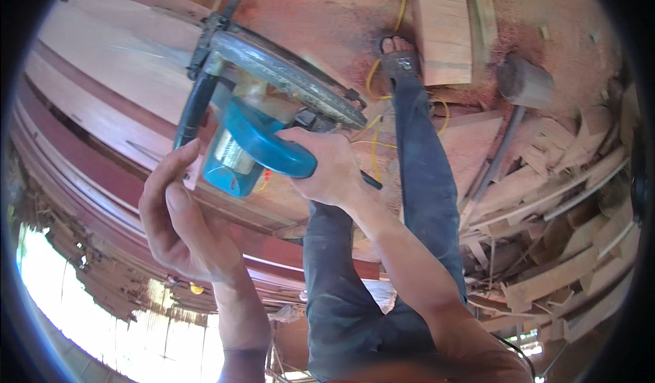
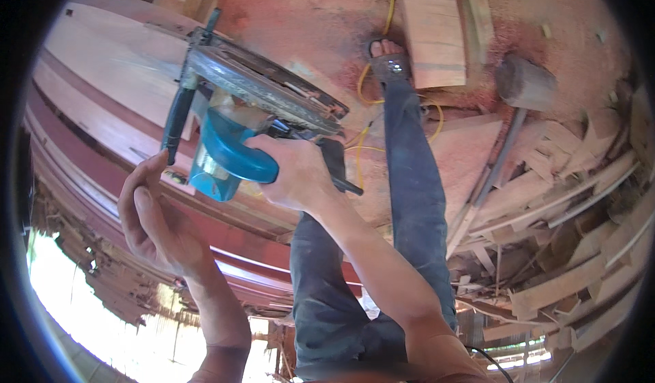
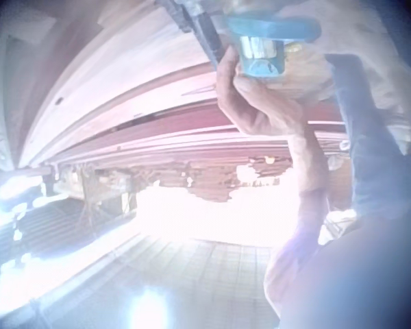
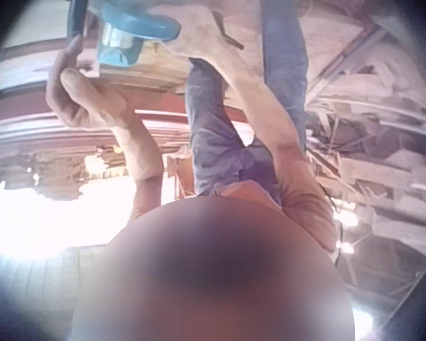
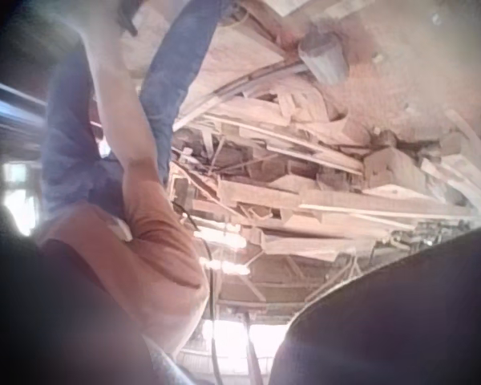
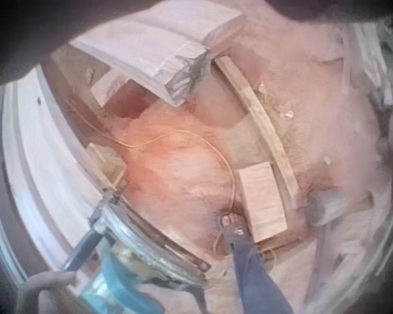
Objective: The person sits on the floor and adjusts a circular saw using a screwdriver. They loosen and tighten screws on the saw's base plate, reposition the blade guard, and make several small adjustments to the tool's settings.
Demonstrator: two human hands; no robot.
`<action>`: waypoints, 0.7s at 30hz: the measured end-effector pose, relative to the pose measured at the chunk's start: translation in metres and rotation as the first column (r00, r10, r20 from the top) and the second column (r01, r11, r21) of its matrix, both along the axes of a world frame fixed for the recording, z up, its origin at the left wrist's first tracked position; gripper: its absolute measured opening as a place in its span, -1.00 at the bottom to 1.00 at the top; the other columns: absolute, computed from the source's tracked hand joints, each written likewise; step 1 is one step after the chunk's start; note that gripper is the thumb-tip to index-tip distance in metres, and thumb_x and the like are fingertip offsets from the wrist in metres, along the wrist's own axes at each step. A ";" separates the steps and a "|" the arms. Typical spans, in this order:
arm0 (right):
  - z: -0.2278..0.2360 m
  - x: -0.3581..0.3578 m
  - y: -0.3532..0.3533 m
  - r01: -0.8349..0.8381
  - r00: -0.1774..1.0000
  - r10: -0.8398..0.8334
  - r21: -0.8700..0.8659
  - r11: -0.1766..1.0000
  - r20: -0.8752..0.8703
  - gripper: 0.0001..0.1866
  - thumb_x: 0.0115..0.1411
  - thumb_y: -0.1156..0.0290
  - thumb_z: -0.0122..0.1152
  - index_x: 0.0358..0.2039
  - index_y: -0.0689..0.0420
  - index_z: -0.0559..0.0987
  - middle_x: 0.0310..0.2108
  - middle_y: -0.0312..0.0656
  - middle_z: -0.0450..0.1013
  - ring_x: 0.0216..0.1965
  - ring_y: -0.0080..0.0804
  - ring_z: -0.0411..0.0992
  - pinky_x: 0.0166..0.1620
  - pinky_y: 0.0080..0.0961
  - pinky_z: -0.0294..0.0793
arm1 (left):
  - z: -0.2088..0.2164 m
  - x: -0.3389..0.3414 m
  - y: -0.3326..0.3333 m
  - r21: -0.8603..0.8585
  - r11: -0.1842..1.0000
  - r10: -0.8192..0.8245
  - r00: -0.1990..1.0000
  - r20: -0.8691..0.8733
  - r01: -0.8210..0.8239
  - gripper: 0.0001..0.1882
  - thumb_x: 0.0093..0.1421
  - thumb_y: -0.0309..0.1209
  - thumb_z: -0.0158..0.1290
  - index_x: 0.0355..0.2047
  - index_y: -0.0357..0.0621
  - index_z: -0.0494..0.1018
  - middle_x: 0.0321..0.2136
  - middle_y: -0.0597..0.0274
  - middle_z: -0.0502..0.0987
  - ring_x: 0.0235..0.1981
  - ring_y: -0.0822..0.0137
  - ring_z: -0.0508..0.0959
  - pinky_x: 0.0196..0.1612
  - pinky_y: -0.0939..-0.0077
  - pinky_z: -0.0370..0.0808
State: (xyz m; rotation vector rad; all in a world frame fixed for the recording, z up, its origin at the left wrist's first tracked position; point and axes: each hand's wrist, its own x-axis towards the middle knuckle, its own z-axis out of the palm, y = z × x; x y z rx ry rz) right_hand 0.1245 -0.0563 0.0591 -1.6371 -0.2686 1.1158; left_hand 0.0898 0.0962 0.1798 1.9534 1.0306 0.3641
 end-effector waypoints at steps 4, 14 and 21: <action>-0.001 0.001 0.000 0.011 1.000 -0.011 0.018 1.000 -0.026 -0.58 0.09 0.41 0.43 0.00 -0.09 0.65 -0.19 -0.11 0.69 -0.17 0.04 0.66 -0.15 -0.14 0.64 | -0.011 -0.005 0.023 0.095 0.977 0.202 0.972 -0.123 -0.191 -0.68 0.55 -0.33 0.02 0.04 -0.37 0.59 -0.04 0.03 0.68 0.02 0.26 0.64 0.21 0.28 0.49; -0.007 -0.001 -0.004 0.037 0.999 -0.038 0.039 0.999 0.034 -0.58 0.06 0.52 0.49 -0.02 0.12 0.70 -0.24 -0.04 0.71 -0.22 -0.06 0.71 -0.14 -0.31 0.65 | -0.069 -0.027 0.091 -0.290 0.954 -0.107 0.815 -0.569 -0.077 -0.49 0.40 -0.09 0.24 0.04 -0.36 0.65 -0.39 0.25 0.67 -0.34 0.46 0.61 -0.20 0.51 0.52; -0.020 0.002 -0.021 0.008 0.999 -0.009 0.017 1.000 0.049 -0.76 0.19 0.49 0.52 -0.13 0.23 0.71 -0.39 -0.15 0.67 -0.38 -0.49 0.61 -0.24 -0.47 0.57 | -0.081 -0.039 0.077 -0.404 0.894 -0.018 0.885 -0.466 -0.194 -0.48 0.28 -0.05 0.37 -0.04 -0.32 0.69 -0.48 0.34 0.62 -0.53 0.55 0.51 -0.45 0.58 0.42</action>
